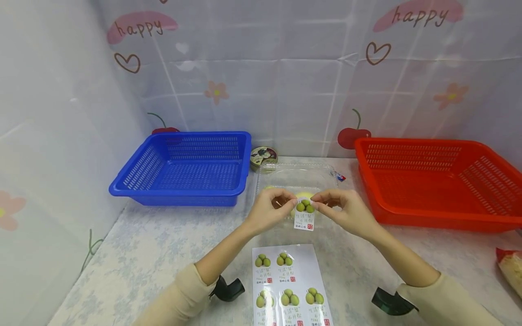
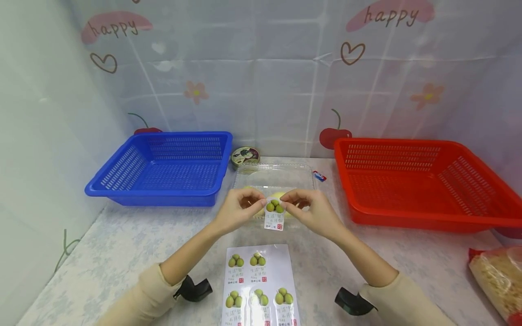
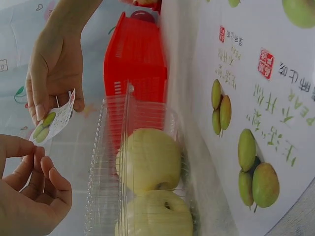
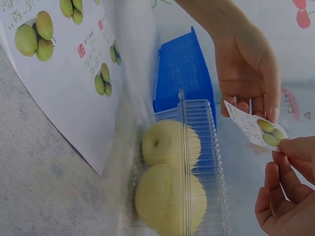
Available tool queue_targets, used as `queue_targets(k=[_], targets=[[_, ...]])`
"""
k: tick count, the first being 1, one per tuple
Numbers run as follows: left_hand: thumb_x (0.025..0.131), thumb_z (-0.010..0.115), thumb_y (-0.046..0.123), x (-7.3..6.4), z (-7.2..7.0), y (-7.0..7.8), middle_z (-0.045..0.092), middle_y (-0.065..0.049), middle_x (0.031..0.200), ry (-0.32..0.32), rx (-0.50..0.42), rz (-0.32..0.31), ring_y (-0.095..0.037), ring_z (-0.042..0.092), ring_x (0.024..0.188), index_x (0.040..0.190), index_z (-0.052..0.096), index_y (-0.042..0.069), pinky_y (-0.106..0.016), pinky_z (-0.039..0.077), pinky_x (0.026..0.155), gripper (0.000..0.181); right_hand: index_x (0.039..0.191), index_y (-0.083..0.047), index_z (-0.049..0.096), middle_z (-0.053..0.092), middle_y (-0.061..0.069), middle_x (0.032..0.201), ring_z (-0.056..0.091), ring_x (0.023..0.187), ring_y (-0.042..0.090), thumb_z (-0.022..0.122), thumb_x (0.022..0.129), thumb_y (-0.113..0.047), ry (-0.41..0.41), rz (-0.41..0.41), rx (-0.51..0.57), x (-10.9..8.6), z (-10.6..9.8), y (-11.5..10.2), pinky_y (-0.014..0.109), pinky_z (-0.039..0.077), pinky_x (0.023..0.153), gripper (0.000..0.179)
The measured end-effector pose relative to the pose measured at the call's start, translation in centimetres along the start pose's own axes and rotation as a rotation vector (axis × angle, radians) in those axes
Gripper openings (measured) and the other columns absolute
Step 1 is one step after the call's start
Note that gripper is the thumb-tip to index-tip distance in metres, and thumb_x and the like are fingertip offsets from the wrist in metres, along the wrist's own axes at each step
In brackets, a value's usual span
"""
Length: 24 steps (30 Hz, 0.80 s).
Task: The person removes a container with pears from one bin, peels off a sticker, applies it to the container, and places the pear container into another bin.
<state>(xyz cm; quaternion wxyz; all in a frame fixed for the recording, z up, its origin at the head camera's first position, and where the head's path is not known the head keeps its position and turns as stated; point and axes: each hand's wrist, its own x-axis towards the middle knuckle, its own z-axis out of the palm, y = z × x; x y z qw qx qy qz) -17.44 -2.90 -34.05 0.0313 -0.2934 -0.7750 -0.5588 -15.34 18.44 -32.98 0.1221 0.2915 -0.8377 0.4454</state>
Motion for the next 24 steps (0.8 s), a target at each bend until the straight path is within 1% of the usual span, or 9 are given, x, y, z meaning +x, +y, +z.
queue_targets(k=[3, 6, 8, 11, 13, 16, 19, 21, 24], targets=[[0.086, 0.061, 0.004, 0.5, -0.2, 0.2, 0.067, -0.02, 0.078, 0.019, 0.003, -0.006, -0.003, 0.052, 0.057, 0.088, 0.068, -0.006, -0.021, 0.048, 0.055, 0.012, 0.091, 0.002, 0.07, 0.07, 0.007, 0.082, 0.06, 0.068, 0.009, 0.066, 0.083, 0.002, 0.007, 0.016, 0.035, 0.7, -0.1, 0.1, 0.022, 0.053, 0.064, 0.009], [0.086, 0.061, 0.004, 1.1, -0.4, 0.1, 0.067, -0.019, 0.076, 0.04, 0.015, -0.008, -0.004, 0.051, 0.058, 0.088, 0.068, -0.006, -0.019, 0.046, 0.054, 0.012, 0.091, 0.002, 0.07, 0.07, 0.008, 0.082, 0.061, 0.069, 0.01, 0.066, 0.084, 0.001, 0.016, 0.029, 0.053, 1.3, -0.1, 0.5, 0.021, 0.053, 0.065, 0.008], [0.086, 0.061, 0.004, 1.6, -0.5, -0.2, 0.067, -0.016, 0.076, 0.057, 0.029, -0.016, -0.004, 0.051, 0.058, 0.088, 0.069, -0.006, -0.019, 0.046, 0.055, 0.012, 0.092, 0.003, 0.07, 0.069, 0.01, 0.082, 0.062, 0.069, 0.014, 0.066, 0.084, 0.001, 0.021, 0.04, 0.059, 1.7, -0.1, 0.8, 0.02, 0.053, 0.065, 0.009], [0.086, 0.061, 0.004, 2.3, -0.5, -0.5, 0.067, -0.015, 0.075, 0.084, 0.051, -0.047, -0.005, 0.051, 0.059, 0.087, 0.069, -0.005, -0.018, 0.045, 0.055, 0.012, 0.093, 0.004, 0.07, 0.069, 0.012, 0.083, 0.064, 0.07, 0.022, 0.066, 0.085, -0.001, 0.021, 0.06, 0.06, 2.4, 0.0, 1.4, 0.019, 0.052, 0.066, 0.01], [0.085, 0.062, 0.005, 2.7, -0.5, -0.7, 0.067, -0.015, 0.075, 0.096, 0.067, -0.063, -0.005, 0.052, 0.06, 0.087, 0.069, -0.005, -0.018, 0.045, 0.055, 0.012, 0.093, 0.006, 0.069, 0.07, 0.014, 0.083, 0.064, 0.071, 0.027, 0.066, 0.085, -0.001, 0.026, 0.07, 0.069, 2.8, 0.1, 1.8, 0.018, 0.052, 0.066, 0.011], [0.085, 0.063, 0.005, 3.4, -0.5, -1.1, 0.068, -0.016, 0.077, 0.111, 0.077, -0.085, -0.006, 0.052, 0.061, 0.088, 0.069, -0.006, -0.017, 0.045, 0.057, 0.013, 0.093, 0.007, 0.069, 0.069, 0.016, 0.084, 0.064, 0.072, 0.032, 0.066, 0.085, 0.0, 0.039, 0.084, 0.07, 3.5, 0.1, 2.4, 0.017, 0.052, 0.067, 0.012], [0.085, 0.063, 0.004, 4.2, -0.5, -1.4, 0.068, -0.017, 0.079, 0.131, 0.075, -0.097, -0.009, 0.055, 0.062, 0.088, 0.069, -0.007, -0.017, 0.046, 0.06, 0.013, 0.094, 0.007, 0.069, 0.069, 0.018, 0.086, 0.064, 0.074, 0.031, 0.066, 0.085, -0.001, 0.054, 0.096, 0.061, 4.2, 0.2, 2.8, 0.016, 0.051, 0.068, 0.013], [0.085, 0.063, 0.004, 4.8, -0.6, -1.6, 0.068, -0.018, 0.079, 0.15, 0.086, -0.1, -0.013, 0.057, 0.064, 0.088, 0.069, -0.007, -0.018, 0.047, 0.062, 0.013, 0.095, 0.007, 0.069, 0.069, 0.018, 0.087, 0.064, 0.075, 0.031, 0.066, 0.086, -0.003, 0.064, 0.107, 0.051, 4.7, 0.2, 3.0, 0.015, 0.05, 0.069, 0.014], [0.085, 0.064, 0.004, 5.5, -0.6, -1.8, 0.069, -0.017, 0.08, 0.18, 0.117, -0.119, -0.017, 0.06, 0.068, 0.088, 0.07, -0.006, -0.018, 0.047, 0.064, 0.012, 0.096, 0.006, 0.07, 0.069, 0.018, 0.087, 0.064, 0.075, 0.027, 0.066, 0.086, -0.004, 0.078, 0.111, 0.042, 5.3, 0.3, 3.4, 0.014, 0.05, 0.068, 0.015]])
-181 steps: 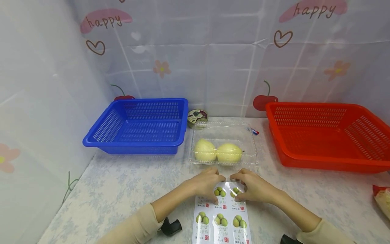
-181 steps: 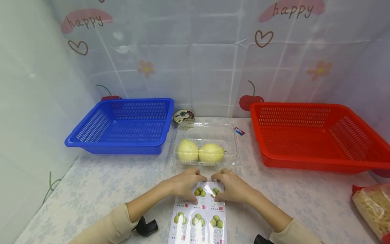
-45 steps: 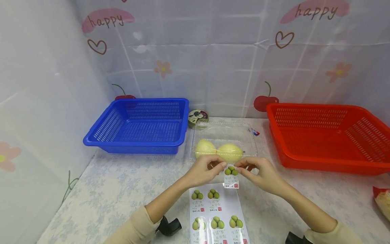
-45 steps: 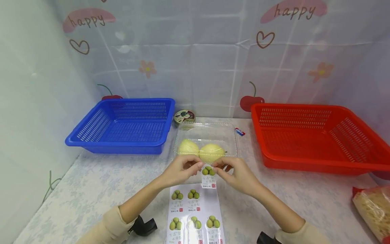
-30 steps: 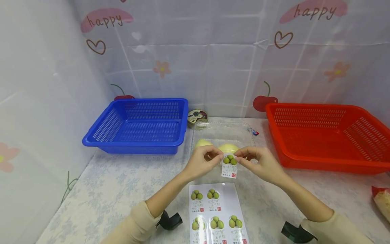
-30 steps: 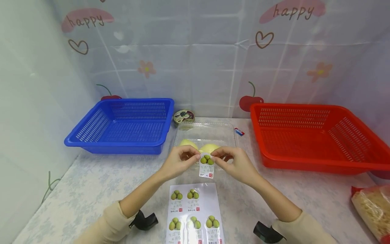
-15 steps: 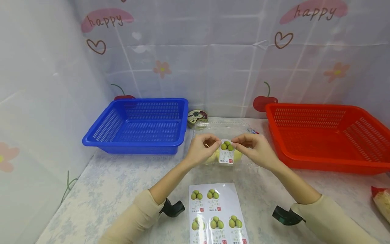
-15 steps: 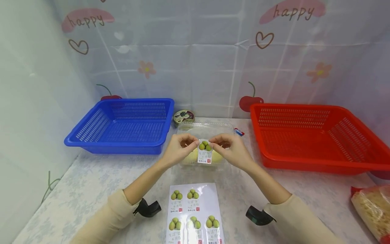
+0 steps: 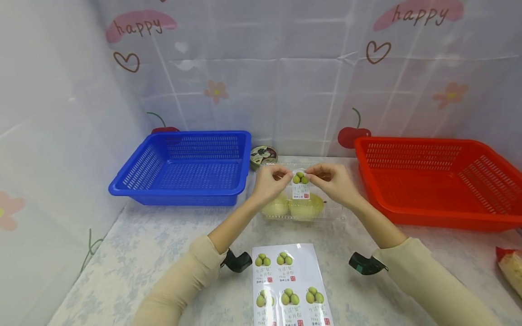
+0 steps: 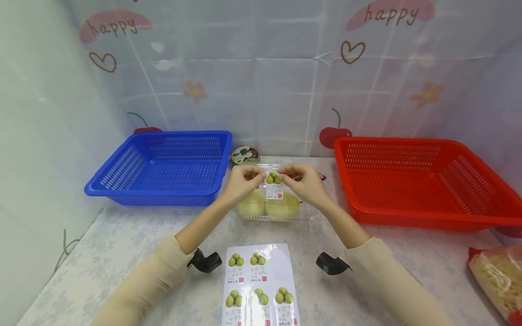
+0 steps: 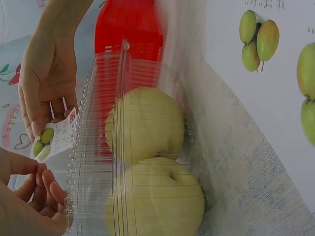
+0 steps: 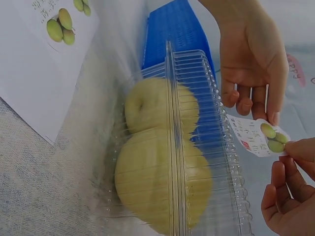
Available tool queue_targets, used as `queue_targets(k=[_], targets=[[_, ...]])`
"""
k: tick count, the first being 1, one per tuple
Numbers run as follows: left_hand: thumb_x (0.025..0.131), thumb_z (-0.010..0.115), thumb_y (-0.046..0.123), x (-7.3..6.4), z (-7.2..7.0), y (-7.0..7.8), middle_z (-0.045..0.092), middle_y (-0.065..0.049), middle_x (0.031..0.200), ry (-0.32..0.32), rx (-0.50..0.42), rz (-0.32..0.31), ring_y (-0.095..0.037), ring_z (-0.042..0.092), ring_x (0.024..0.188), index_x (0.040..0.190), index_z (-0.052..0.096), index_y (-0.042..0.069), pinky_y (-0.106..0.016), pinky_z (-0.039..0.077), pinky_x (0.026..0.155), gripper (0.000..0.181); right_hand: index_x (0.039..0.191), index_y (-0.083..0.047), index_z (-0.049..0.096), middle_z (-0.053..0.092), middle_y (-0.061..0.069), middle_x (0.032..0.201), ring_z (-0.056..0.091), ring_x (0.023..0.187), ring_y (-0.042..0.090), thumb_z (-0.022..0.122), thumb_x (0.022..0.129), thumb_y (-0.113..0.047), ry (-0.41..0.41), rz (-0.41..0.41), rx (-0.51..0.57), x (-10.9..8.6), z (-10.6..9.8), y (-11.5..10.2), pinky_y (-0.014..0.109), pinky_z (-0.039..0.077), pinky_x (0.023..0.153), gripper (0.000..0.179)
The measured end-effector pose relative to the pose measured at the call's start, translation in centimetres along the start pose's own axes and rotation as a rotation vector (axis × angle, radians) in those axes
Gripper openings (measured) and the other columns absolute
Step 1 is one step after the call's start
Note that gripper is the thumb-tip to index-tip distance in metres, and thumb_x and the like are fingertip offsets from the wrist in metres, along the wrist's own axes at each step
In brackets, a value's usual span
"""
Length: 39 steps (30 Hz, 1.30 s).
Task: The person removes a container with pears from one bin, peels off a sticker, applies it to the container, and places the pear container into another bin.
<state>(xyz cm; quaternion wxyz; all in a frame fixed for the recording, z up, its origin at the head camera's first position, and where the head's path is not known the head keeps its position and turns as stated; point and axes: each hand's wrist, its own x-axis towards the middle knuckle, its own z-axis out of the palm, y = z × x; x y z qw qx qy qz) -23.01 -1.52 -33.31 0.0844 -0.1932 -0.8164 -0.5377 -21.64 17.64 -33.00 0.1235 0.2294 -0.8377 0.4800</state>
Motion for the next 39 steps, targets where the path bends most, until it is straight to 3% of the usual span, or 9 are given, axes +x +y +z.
queue_targets(k=[6, 13, 19, 26, 32, 39], targets=[[0.085, 0.065, 0.007, 1.0, 0.2, 0.1, 0.07, -0.014, 0.081, 0.042, 0.067, -0.043, -0.02, 0.061, 0.071, 0.088, 0.072, -0.003, -0.018, 0.047, 0.064, 0.013, 0.094, 0.009, 0.069, 0.069, 0.022, 0.087, 0.062, 0.069, 0.008, 0.066, 0.085, 0.0, 0.01, -0.003, 0.03, 1.1, 0.4, 0.6, 0.014, 0.049, 0.065, 0.014], [0.084, 0.066, 0.008, 1.7, 0.5, -0.3, 0.07, -0.013, 0.078, 0.06, 0.108, -0.072, -0.018, 0.06, 0.068, 0.086, 0.073, -0.001, -0.018, 0.046, 0.061, 0.012, 0.095, 0.011, 0.068, 0.068, 0.025, 0.09, 0.063, 0.071, 0.02, 0.065, 0.085, 0.001, -0.009, 0.01, 0.057, 1.6, 0.7, 0.8, 0.015, 0.049, 0.064, 0.015], [0.084, 0.065, 0.008, 1.9, 0.3, -0.4, 0.069, -0.012, 0.076, 0.021, 0.117, -0.111, -0.015, 0.058, 0.066, 0.085, 0.072, -0.002, -0.017, 0.043, 0.058, 0.012, 0.095, 0.01, 0.068, 0.068, 0.024, 0.088, 0.058, 0.065, 0.006, 0.066, 0.086, -0.002, -0.037, 0.045, 0.037, 1.8, 0.4, 1.1, 0.016, 0.047, 0.061, 0.016], [0.085, 0.064, 0.008, 2.1, 0.1, -0.7, 0.068, -0.011, 0.079, -0.051, 0.173, -0.158, -0.015, 0.059, 0.069, 0.086, 0.072, -0.001, -0.016, 0.042, 0.057, 0.012, 0.095, 0.009, 0.069, 0.069, 0.022, 0.088, 0.059, 0.067, 0.014, 0.067, 0.085, -0.003, -0.067, 0.076, -0.002, 2.0, 0.2, 1.6, 0.017, 0.048, 0.061, 0.016], [0.085, 0.066, 0.009, 2.4, 0.0, -0.7, 0.069, -0.009, 0.08, -0.063, 0.223, -0.15, -0.017, 0.061, 0.07, 0.085, 0.072, 0.001, -0.019, 0.044, 0.061, 0.011, 0.095, 0.008, 0.07, 0.069, 0.02, 0.087, 0.061, 0.071, 0.024, 0.066, 0.085, -0.003, -0.053, 0.05, -0.09, 2.1, 0.4, 1.7, 0.023, 0.05, 0.066, 0.015], [0.085, 0.067, 0.011, 2.7, 0.2, -1.2, 0.068, -0.008, 0.078, -0.073, 0.247, -0.154, -0.014, 0.058, 0.068, 0.084, 0.073, 0.002, -0.019, 0.041, 0.06, 0.01, 0.095, 0.008, 0.07, 0.07, 0.02, 0.086, 0.062, 0.071, 0.026, 0.066, 0.084, 0.0, -0.049, 0.02, -0.131, 2.2, 0.5, 2.2, 0.026, 0.051, 0.067, 0.014]])
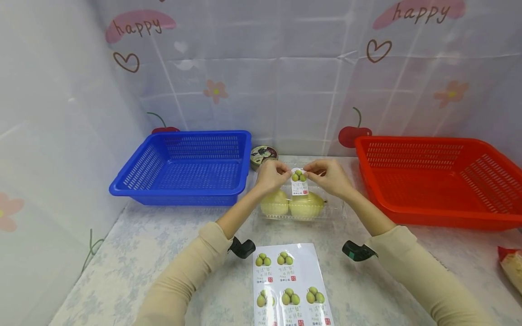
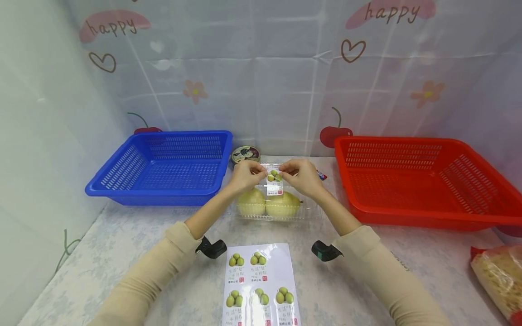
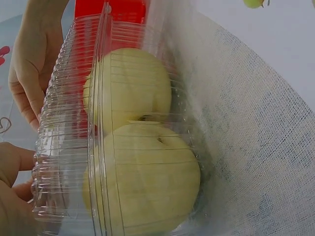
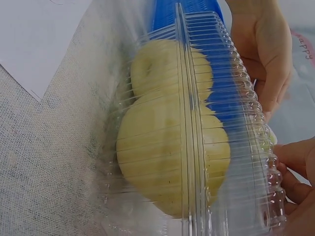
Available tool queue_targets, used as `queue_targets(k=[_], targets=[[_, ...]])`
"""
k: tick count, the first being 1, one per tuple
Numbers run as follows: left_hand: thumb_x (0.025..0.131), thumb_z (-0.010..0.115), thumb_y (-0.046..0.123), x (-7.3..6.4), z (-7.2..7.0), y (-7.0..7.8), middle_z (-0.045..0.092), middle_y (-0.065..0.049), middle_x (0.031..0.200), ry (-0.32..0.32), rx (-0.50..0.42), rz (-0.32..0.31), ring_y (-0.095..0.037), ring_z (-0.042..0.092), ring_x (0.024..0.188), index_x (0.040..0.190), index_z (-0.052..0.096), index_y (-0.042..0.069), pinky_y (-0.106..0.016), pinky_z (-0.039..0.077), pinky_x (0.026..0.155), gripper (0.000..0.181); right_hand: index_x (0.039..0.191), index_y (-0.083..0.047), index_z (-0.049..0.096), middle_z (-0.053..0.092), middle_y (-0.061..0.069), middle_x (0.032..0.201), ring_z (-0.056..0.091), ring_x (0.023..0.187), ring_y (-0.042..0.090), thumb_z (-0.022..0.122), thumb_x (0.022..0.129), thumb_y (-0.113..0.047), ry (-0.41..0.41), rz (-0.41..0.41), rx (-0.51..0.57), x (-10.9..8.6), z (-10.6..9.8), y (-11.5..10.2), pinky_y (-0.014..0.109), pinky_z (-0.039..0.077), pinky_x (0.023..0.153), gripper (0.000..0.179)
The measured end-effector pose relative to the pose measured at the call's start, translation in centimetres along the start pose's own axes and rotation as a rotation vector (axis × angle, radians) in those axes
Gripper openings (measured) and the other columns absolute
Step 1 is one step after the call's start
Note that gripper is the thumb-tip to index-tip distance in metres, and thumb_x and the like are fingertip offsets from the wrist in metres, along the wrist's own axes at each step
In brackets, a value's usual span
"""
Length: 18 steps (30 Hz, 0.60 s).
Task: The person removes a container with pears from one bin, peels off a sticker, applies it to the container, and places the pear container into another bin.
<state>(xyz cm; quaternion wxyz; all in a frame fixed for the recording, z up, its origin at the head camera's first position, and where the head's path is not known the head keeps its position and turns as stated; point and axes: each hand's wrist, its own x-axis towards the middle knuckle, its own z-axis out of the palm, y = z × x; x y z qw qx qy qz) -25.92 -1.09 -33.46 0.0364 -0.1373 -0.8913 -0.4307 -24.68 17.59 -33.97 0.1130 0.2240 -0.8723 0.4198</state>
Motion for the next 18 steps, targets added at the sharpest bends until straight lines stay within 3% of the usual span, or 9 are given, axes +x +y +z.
queue_targets(k=[18], targets=[[0.08, 0.07, 0.008, 0.67, 0.43, -0.16, 0.07, -0.004, 0.076, -0.005, 0.129, 0.039, -0.011, 0.06, 0.066, 0.083, 0.074, 0.005, -0.018, 0.043, 0.063, 0.005, 0.093, 0.009, 0.07, 0.07, 0.02, 0.086, 0.064, 0.073, 0.028, 0.066, 0.083, 0.003, -0.006, -0.013, -0.043, -0.14, 0.04, 0.21, 0.026, 0.051, 0.066, 0.013]])
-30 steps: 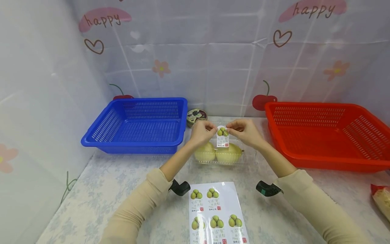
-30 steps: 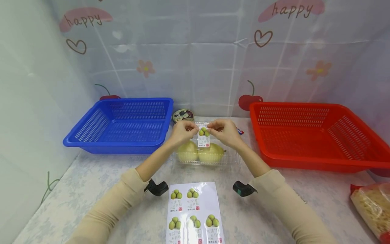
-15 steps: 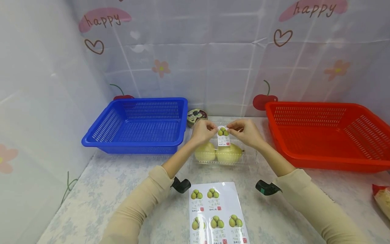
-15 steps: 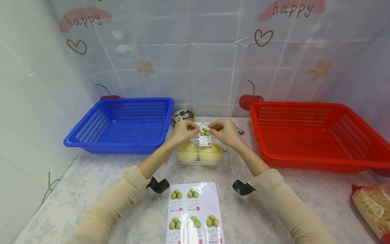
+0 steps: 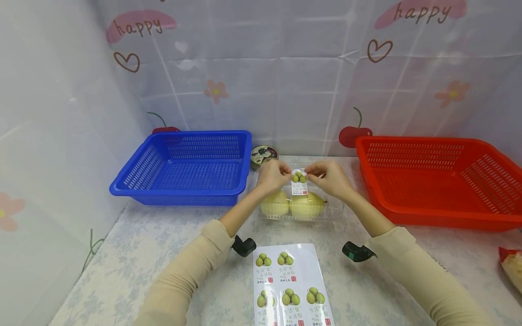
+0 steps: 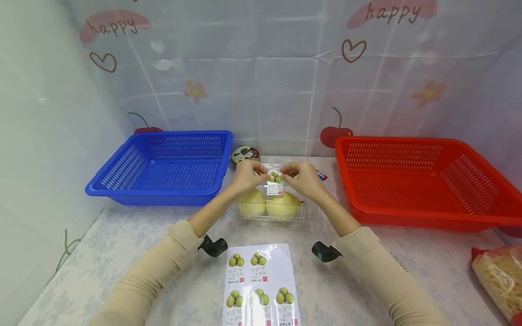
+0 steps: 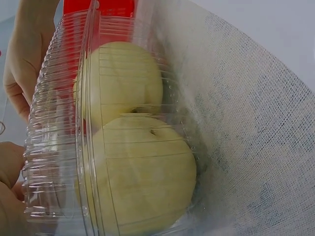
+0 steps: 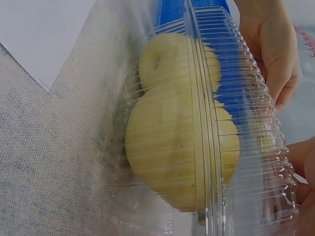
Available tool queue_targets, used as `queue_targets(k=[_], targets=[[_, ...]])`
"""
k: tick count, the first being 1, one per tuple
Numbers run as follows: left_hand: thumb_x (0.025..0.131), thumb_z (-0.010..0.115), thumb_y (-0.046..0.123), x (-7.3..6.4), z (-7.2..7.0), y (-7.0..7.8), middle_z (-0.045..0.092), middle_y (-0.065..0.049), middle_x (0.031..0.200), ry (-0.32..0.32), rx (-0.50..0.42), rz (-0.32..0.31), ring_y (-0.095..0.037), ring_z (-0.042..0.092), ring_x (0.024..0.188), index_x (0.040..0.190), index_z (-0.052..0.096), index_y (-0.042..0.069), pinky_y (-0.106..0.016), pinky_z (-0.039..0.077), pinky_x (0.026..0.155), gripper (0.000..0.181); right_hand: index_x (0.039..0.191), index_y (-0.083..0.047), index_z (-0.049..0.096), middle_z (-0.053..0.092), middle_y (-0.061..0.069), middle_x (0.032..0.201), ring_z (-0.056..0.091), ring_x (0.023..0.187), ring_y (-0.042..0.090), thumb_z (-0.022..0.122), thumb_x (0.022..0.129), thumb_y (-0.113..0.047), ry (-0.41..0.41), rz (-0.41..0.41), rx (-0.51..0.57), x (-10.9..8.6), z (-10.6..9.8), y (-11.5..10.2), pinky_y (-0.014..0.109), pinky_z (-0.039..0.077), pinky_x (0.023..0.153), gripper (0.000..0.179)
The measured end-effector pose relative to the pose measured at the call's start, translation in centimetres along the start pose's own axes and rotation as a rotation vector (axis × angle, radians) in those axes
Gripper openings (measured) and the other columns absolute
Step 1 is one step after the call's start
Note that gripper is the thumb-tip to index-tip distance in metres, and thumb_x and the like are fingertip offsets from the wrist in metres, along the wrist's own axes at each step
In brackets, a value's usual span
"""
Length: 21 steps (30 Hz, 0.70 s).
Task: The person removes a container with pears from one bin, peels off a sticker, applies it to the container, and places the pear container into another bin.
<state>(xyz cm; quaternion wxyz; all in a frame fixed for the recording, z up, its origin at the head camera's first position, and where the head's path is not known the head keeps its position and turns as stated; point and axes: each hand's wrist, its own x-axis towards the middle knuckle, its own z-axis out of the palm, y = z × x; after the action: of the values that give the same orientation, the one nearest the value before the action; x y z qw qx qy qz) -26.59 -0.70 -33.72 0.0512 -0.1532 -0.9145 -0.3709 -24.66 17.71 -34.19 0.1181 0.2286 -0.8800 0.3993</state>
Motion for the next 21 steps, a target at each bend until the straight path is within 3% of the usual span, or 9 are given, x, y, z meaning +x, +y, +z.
queue_targets(k=[5, 11, 21], targets=[[0.077, 0.073, 0.007, -0.09, 0.11, 0.18, 0.069, -0.003, 0.074, 0.006, 0.052, 0.023, -0.01, 0.059, 0.064, 0.083, 0.073, 0.006, -0.017, 0.043, 0.061, 0.007, 0.094, 0.008, 0.07, 0.07, 0.02, 0.086, 0.064, 0.072, 0.027, 0.066, 0.083, 0.002, -0.013, -0.004, -0.022, -0.01, 0.02, 0.05, 0.025, 0.05, 0.066, 0.013], [0.076, 0.075, 0.011, -0.3, 0.19, 0.31, 0.069, -0.002, 0.076, 0.014, 0.149, 0.062, -0.012, 0.06, 0.068, 0.089, 0.074, 0.007, -0.022, 0.044, 0.066, 0.013, 0.095, 0.008, 0.069, 0.07, 0.019, 0.084, 0.064, 0.074, 0.027, 0.065, 0.082, 0.002, -0.029, 0.006, -0.049, -0.1, 0.11, 0.07, 0.032, 0.051, 0.067, 0.014], [0.076, 0.075, 0.013, -0.5, 0.16, 0.15, 0.068, -0.001, 0.077, 0.009, 0.189, 0.1, -0.013, 0.059, 0.07, 0.091, 0.073, 0.008, -0.022, 0.043, 0.065, 0.016, 0.098, 0.007, 0.069, 0.07, 0.018, 0.089, 0.064, 0.08, 0.03, 0.067, 0.08, 0.001, -0.05, 0.01, -0.086, -0.27, 0.24, 0.25, 0.042, 0.05, 0.072, 0.02]])
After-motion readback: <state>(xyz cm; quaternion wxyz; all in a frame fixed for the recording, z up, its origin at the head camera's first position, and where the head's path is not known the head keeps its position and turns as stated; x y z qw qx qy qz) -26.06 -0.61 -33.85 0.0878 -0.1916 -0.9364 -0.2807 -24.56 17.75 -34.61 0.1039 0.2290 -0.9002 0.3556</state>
